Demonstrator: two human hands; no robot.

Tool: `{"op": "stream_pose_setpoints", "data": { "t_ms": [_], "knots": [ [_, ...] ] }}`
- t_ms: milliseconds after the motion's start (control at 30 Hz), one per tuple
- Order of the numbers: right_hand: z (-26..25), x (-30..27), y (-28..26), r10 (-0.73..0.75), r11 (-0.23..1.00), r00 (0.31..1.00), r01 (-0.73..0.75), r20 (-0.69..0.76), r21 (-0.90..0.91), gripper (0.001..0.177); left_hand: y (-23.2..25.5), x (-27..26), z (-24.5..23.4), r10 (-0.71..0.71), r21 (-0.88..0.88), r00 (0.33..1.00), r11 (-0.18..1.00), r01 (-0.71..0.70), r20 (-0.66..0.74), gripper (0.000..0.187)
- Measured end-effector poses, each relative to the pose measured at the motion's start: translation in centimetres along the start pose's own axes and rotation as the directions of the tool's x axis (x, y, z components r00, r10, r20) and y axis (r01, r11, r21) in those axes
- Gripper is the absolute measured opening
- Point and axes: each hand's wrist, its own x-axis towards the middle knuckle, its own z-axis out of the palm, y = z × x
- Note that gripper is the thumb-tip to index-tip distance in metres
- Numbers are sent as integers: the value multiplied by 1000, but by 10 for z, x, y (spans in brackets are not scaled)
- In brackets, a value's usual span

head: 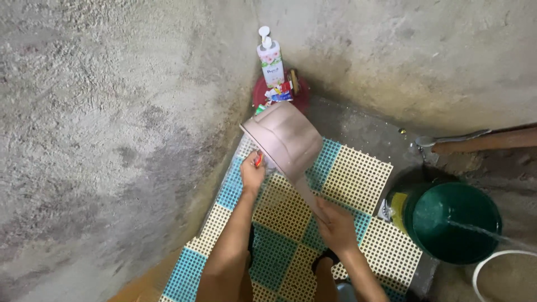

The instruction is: Scrubbing floor mats and rinsing the bathroom floor with water and cleaning agents

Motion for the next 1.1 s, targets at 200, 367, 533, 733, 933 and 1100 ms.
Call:
{"op": "stream_pose_setpoints", "data": {
  "t_ms": [200, 367, 533, 733, 933, 1100],
  "knots": [
    [12, -5, 7, -6, 1000, 1000, 6, 4, 23, 46, -55, 1, 20, 183, -61, 983, 981, -184, -27, 33],
    [2, -20, 31, -12, 975, 999, 20, -39, 223, 45, -67, -9, 44, 133, -442, 991, 888, -128, -20, 34],
    [-25, -45, 147, 407, 858, 899, -314, -163, 406, 24, -11, -23, 67, -52, -462, 995, 882, 87, 89, 27],
    [-145, -82, 232, 689, 701, 596, -402, -412, 590, 28, 21, -49, 139, -13, -579, 983, 807, 118, 182, 26],
    [-168, -39, 210, 342, 911, 808, -410, -479, -42, 84, 110, -96, 183, 65, -624, 947, 766, 153, 313, 24],
    [-136, 46, 123, 470, -173, 735, -466, 489, 868, 84, 232, -134, 154, 237, -571, 874, 819, 54, 424, 15]
  ]
}}
